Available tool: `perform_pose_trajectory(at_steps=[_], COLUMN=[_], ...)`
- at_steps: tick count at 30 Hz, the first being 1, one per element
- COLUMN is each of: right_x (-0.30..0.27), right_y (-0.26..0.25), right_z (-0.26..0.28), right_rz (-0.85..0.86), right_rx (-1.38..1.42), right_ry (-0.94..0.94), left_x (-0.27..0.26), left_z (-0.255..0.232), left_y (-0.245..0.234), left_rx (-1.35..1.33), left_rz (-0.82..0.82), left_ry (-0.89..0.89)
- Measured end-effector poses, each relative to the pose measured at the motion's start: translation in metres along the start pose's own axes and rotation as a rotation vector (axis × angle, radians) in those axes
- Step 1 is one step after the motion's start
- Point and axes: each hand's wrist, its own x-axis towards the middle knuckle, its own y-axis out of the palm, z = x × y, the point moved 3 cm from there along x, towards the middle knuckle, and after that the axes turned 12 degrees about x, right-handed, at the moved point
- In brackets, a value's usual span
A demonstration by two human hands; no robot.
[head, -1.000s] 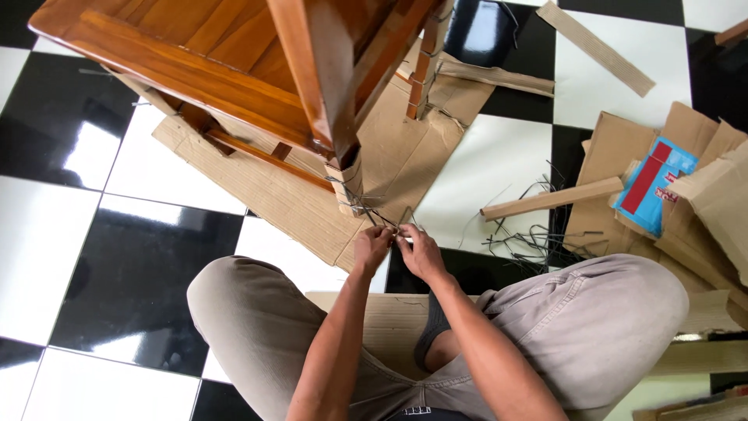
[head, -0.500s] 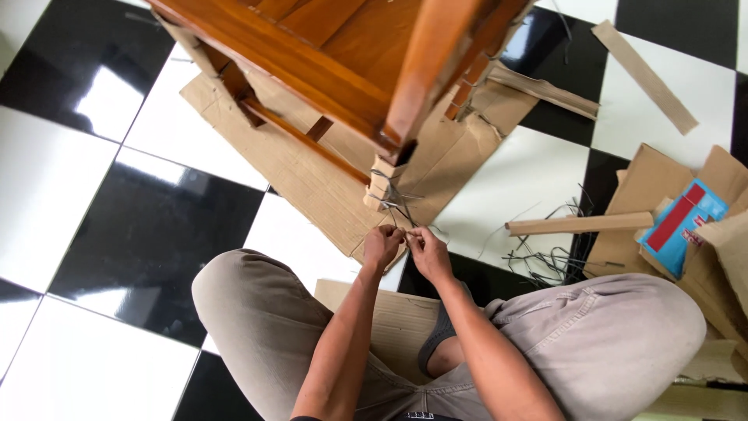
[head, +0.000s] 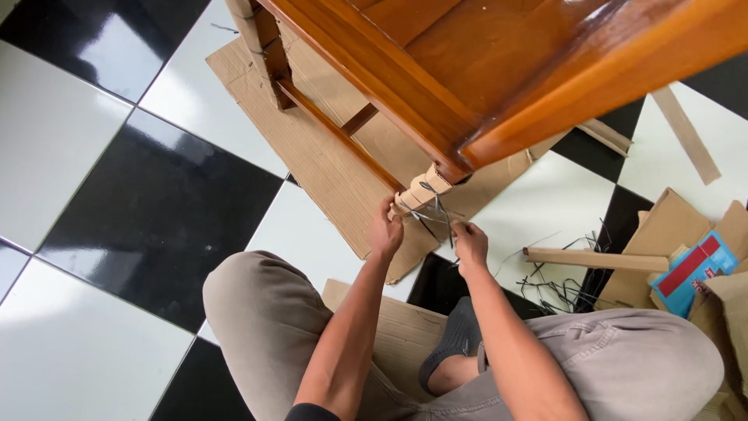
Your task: Wrap the legs of wooden furniture with cardboard and secure them with ties
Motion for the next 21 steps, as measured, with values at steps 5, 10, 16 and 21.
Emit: perform_pose_trajectory(at_steps=[5,10,16,21], right_x=[0.062,0.080,0.119,0.153], right_y=[0.013,0.049,0.057,0.064], right_z=[-0.020,-0.002,-0.020,-0.029], right_rz=[0.028,0.205,0.287,0.346], right_rx=[-0.005,0.083,0.169,0.229], right_ry=[-0.110,-0.074,-0.012,0.031], left_x=[0.010,0.024,0.042,0.048], left_z=[0.017,0.018,0.051,0.042], left_y=[-0.001,-0.001,0.016,0.017], left_rx=[-0.018,-0.077,-0.188,-0.103], left_rz=[0.075,0.103,0.149,0.181], left_ry=[0.139,0.115,0.091,0.127])
